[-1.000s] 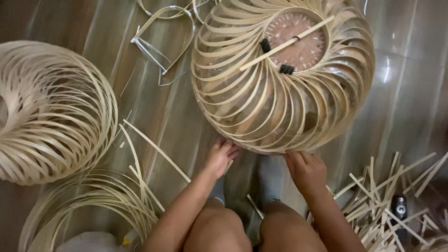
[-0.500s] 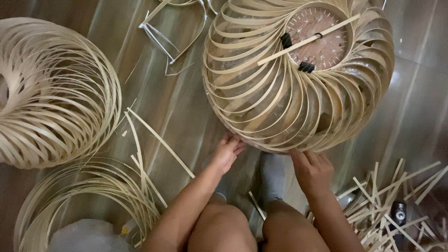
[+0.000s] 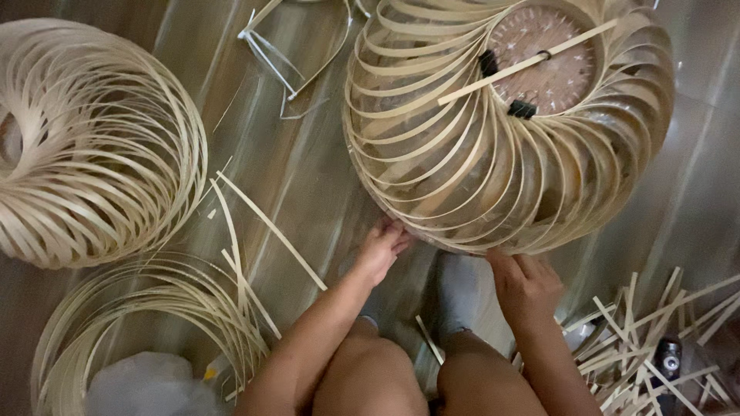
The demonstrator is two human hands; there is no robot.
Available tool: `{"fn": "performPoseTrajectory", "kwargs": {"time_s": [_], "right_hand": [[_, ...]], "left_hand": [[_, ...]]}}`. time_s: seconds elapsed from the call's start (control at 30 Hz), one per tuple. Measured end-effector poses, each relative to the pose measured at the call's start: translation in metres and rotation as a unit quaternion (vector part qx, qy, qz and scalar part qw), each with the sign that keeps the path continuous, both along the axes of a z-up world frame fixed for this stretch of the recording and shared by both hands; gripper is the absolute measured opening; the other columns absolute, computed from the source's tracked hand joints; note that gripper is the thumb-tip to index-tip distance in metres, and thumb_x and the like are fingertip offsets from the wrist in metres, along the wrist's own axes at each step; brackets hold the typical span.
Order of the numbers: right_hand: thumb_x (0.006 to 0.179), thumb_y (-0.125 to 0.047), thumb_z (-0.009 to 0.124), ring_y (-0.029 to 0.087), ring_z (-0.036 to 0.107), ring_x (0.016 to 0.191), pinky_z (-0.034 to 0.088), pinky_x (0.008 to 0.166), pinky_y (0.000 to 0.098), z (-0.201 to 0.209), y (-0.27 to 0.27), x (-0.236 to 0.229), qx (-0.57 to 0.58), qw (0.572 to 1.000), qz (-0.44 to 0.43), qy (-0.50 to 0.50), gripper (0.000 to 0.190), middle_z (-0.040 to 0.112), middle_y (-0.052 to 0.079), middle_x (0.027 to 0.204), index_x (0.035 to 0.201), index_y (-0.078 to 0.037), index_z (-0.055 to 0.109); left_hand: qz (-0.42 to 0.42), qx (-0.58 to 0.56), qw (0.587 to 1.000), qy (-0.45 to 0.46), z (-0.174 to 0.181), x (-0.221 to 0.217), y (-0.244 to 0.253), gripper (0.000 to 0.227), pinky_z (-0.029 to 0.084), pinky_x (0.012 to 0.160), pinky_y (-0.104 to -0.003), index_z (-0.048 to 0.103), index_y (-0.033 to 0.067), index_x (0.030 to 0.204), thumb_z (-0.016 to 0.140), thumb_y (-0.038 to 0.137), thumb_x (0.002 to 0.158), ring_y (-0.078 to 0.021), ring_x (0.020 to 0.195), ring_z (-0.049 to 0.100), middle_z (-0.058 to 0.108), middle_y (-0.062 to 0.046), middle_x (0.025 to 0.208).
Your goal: The person applies glue to the ends of bamboo strips and inserts them into the frame of a spherical woven structure using a pointed tool.
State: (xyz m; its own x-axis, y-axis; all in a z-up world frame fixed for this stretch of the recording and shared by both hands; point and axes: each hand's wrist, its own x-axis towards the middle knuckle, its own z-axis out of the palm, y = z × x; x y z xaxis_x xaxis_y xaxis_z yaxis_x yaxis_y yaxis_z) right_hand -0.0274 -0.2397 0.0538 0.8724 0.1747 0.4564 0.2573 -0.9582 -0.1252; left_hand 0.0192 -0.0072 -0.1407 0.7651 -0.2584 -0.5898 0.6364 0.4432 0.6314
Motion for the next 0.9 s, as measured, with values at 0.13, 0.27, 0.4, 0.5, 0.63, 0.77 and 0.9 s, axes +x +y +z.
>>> {"fn": "performPoseTrajectory", "kwargs": {"time_s": [0.13,0.27,0.4,0.5,0.63,0.77,0.9], "right_hand": [[0.087,-0.011,0.083,0.027,0.073,0.085,0.058,0.072,0.0374,-0.005,-0.003,0.001,0.026,1.0,0.0,-0.014,0.011,0.076,0.008,0.097,0.096,-0.012,0.079],[0.089,-0.012,0.085,0.028,0.072,0.084,0.056,0.072,0.0377,-0.017,-0.009,-0.003,0.018,1.0,-0.002,0.014,0.011,0.077,0.01,0.102,0.098,-0.011,0.078],[0.093,-0.013,0.086,0.025,0.072,0.079,0.056,0.072,0.0378,-0.024,-0.013,-0.002,0.008,0.998,-0.014,0.062,0.011,0.073,0.007,0.093,0.102,-0.011,0.079],[0.09,-0.013,0.085,0.028,0.072,0.084,0.056,0.075,0.0385,-0.019,-0.014,-0.002,0.025,0.999,0.004,0.022,0.013,0.076,0.009,0.103,0.099,-0.01,0.077],[0.09,-0.012,0.083,0.027,0.072,0.087,0.058,0.078,0.037,-0.016,-0.011,-0.009,0.009,0.999,-0.008,0.052,0.016,0.076,0.008,0.106,0.104,-0.009,0.077],[0.093,-0.014,0.079,0.023,0.071,0.088,0.057,0.077,0.0361,-0.035,-0.026,-0.025,0.157,0.981,-0.055,0.098,0.029,0.074,0.012,0.107,0.118,-0.002,0.07],[0.108,-0.013,0.07,0.016,0.072,0.089,0.06,0.079,0.0347,-0.073,-0.064,-0.09,0.3,0.934,-0.16,0.112,0.019,0.073,0.012,0.107,0.124,-0.004,0.068]], "left_hand": [[0.03,-0.032,0.999,0.003,-0.008,0.0,-0.005,0.035,0.051,0.101,-0.041,0.05,0.0085,0.134,0.054,0.029,0.105,-0.0189,0.105,0.066,0.067,-0.005,0.117],[0.032,-0.021,0.999,0.003,-0.015,-0.001,-0.007,0.038,0.051,0.101,-0.042,0.049,0.0053,0.132,0.057,0.032,0.106,-0.0197,0.104,0.066,0.065,-0.008,0.117],[0.002,0.015,1.0,-0.002,-0.012,0.001,-0.006,0.042,0.05,0.102,-0.04,0.046,0.01,0.138,0.057,0.033,0.105,-0.0178,0.11,0.066,0.064,-0.006,0.122],[0.023,0.028,0.999,0.016,-0.003,0.004,-0.01,0.044,0.05,0.098,-0.041,0.045,0.0056,0.138,0.057,0.031,0.104,-0.0204,0.11,0.066,0.065,-0.008,0.123],[0.012,0.013,1.0,0.01,0.006,0.004,-0.009,0.044,0.05,0.096,-0.04,0.046,0.0066,0.138,0.057,0.029,0.102,-0.0198,0.112,0.066,0.065,-0.007,0.124],[0.0,0.064,0.998,0.012,0.01,0.005,-0.006,0.043,0.052,0.095,-0.037,0.045,0.0079,0.138,0.058,0.028,0.102,-0.0188,0.107,0.065,0.064,-0.007,0.121],[-0.025,0.187,0.981,-0.045,0.01,-0.013,0.001,0.041,0.05,0.084,-0.035,0.05,0.0052,0.135,0.062,0.025,0.101,-0.0183,0.1,0.063,0.066,-0.01,0.117]]}}
